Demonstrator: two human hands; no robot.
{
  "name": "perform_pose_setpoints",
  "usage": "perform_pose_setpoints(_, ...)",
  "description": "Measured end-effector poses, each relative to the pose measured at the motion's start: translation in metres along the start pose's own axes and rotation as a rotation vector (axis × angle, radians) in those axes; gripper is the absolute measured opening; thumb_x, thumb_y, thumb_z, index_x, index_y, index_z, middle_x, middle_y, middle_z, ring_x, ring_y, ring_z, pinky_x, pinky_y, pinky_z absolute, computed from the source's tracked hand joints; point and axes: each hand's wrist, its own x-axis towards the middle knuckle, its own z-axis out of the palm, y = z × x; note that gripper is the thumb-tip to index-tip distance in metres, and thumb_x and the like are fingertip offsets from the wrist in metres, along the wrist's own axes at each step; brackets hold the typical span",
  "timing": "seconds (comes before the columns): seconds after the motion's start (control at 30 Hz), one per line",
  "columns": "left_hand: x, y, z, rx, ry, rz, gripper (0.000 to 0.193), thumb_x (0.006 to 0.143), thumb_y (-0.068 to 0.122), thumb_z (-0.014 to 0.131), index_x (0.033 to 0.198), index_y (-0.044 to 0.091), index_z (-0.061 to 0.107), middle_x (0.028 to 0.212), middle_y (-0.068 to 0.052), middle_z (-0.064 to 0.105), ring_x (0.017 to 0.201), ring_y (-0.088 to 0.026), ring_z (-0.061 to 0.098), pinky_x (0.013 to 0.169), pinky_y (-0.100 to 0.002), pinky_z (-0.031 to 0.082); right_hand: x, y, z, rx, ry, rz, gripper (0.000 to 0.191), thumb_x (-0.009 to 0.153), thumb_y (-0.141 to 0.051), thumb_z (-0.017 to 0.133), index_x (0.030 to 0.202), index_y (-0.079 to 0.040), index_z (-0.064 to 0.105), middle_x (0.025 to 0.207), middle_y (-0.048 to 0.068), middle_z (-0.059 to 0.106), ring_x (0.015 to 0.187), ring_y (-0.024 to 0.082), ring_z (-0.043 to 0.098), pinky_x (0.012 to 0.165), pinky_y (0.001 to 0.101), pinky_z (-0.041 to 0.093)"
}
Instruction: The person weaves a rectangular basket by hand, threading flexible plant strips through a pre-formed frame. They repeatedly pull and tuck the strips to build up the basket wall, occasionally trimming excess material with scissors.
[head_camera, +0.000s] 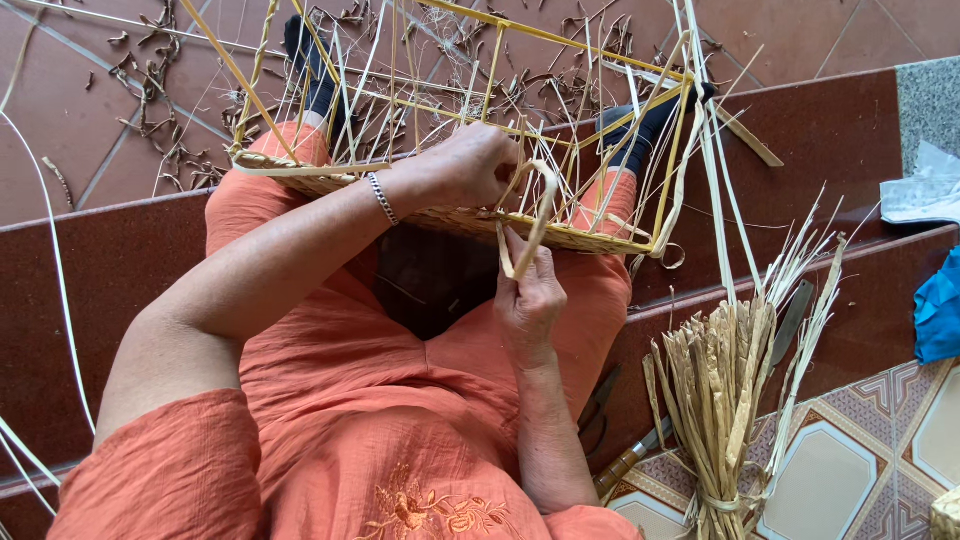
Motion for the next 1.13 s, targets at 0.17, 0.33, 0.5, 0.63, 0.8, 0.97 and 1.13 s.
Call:
perform_pose_setpoints(0.17, 0.005, -0.001, -0.002, -0.006, -0.011, 0.155, 0.016, 0.067, 0.011, 0.085, 0.079, 0.003, 0.078, 0.067, -0.015, 0.071, 0.060, -0.026, 0.067, 0.055, -0.039, 0.052, -0.004, 0.008, 0.008, -0.124, -0.053, 0.039, 0.034, 0.098, 0.002, 0.066, 0.131, -0.004, 0.069, 0.112, 0.014, 0.070, 0.095, 0.029, 0.074, 0.081, 0.0384, 0.061)
perform_pose_setpoints(0.33, 0.013, -0.006, 0.004, 0.007, -0.093, -0.051, 0.006, 0.081, 0.006, 0.073, 0.075, 0.004, 0.075, 0.069, -0.013, 0.071, 0.060, -0.022, 0.069, 0.055, -0.036, 0.056, -0.014, 0.018, 0.013, -0.136, -0.059, 0.029, 0.042, 0.094, 0.004, 0.065, 0.135, -0.005, 0.066, 0.118, 0.013, 0.070, 0.100, 0.029, 0.075, 0.086, 0.0362, 0.063)
perform_pose_setpoints(0.5, 0.015, -0.005, 0.008, 0.099, -0.127, -0.043, 0.010, 0.081, 0.003, 0.071, 0.072, 0.001, 0.070, 0.068, -0.016, 0.070, 0.061, -0.026, 0.067, 0.057, -0.040, 0.055, -0.015, 0.024, 0.018, -0.251, -0.050, -0.035, 0.043, 0.095, 0.001, 0.067, 0.137, -0.006, 0.064, 0.123, 0.017, 0.070, 0.110, 0.033, 0.073, 0.091, 0.0392, 0.062)
perform_pose_setpoints(0.63, 0.014, 0.001, 0.005, 0.065, -0.108, 0.024, 0.012, 0.074, 0.008, 0.079, 0.076, 0.000, 0.070, 0.071, -0.017, 0.069, 0.064, -0.028, 0.067, 0.060, -0.041, 0.055, -0.012, 0.024, 0.020, -0.198, -0.046, 0.001, 0.036, 0.096, 0.002, 0.067, 0.131, -0.002, 0.067, 0.120, 0.018, 0.071, 0.106, 0.033, 0.073, 0.090, 0.0405, 0.061)
perform_pose_setpoints(0.8, 0.015, 0.001, 0.000, -0.057, -0.215, 0.019, 0.017, 0.067, 0.015, 0.079, 0.081, 0.007, 0.077, 0.073, -0.013, 0.073, 0.068, -0.026, 0.071, 0.061, -0.039, 0.057, -0.006, 0.026, 0.021, -0.042, 0.017, 0.092, 0.023, 0.098, 0.000, 0.067, 0.121, -0.001, 0.071, 0.116, 0.016, 0.074, 0.103, 0.031, 0.075, 0.089, 0.0381, 0.062)
perform_pose_setpoints(0.97, 0.022, -0.003, 0.008, 0.129, -0.204, -0.026, 0.020, 0.078, 0.020, 0.078, 0.085, 0.002, 0.076, 0.077, -0.021, 0.070, 0.068, -0.033, 0.069, 0.065, -0.043, 0.056, -0.004, 0.024, 0.027, 0.081, 0.073, 0.155, 0.017, 0.099, -0.001, 0.070, 0.116, -0.001, 0.071, 0.108, 0.012, 0.075, 0.098, 0.027, 0.076, 0.085, 0.0363, 0.061)
perform_pose_setpoints(1.13, 0.021, -0.011, 0.021, 0.176, -0.143, -0.026, 0.018, 0.079, 0.017, 0.078, 0.081, 0.000, 0.076, 0.078, -0.023, 0.071, 0.073, -0.035, 0.071, 0.067, -0.043, 0.056, -0.003, 0.029, 0.036, -0.031, 0.139, 0.138, 0.018, 0.095, -0.002, 0.077, 0.111, -0.002, 0.071, 0.102, 0.011, 0.074, 0.093, 0.025, 0.075, 0.080, 0.0358, 0.061)
